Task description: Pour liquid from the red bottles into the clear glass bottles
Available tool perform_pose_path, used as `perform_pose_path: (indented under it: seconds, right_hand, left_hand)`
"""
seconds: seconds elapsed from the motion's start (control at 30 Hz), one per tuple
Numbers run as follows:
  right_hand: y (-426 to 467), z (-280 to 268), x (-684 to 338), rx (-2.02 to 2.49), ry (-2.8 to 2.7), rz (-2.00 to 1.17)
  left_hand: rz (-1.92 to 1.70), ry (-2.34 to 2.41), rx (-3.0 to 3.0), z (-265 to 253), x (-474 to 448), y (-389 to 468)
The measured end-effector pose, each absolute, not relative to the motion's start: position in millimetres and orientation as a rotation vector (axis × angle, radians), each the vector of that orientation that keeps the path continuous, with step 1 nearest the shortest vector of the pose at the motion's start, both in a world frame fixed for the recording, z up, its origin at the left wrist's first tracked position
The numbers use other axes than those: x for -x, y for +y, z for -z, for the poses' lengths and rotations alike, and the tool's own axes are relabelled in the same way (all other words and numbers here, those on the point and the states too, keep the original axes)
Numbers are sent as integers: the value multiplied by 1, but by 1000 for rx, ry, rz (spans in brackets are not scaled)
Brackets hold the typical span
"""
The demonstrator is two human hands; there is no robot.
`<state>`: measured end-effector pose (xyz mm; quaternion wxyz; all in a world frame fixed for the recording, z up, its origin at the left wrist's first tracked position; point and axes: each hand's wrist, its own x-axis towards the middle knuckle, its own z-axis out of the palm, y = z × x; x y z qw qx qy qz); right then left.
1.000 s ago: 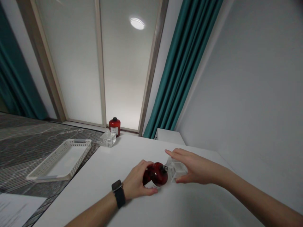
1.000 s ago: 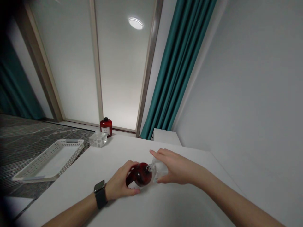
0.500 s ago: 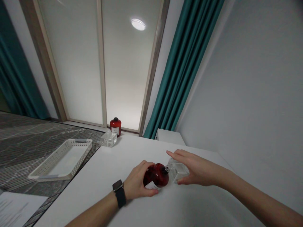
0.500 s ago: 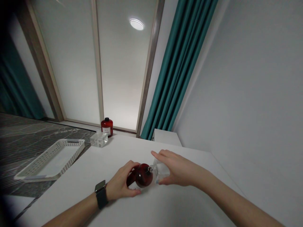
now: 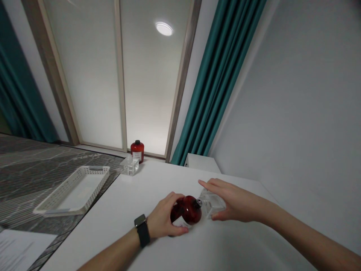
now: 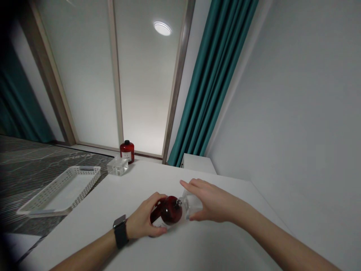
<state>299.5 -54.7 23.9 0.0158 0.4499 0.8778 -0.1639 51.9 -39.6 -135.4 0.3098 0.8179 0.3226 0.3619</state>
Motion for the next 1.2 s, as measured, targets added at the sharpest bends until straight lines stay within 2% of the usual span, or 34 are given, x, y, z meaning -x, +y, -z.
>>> perform_pose_path:
  seconds: [1.2]
  right_hand:
    - [-58,-27,-297,-1293,2820,293]
  left_hand:
    - [-987,789,-2096,132,-52,-42]
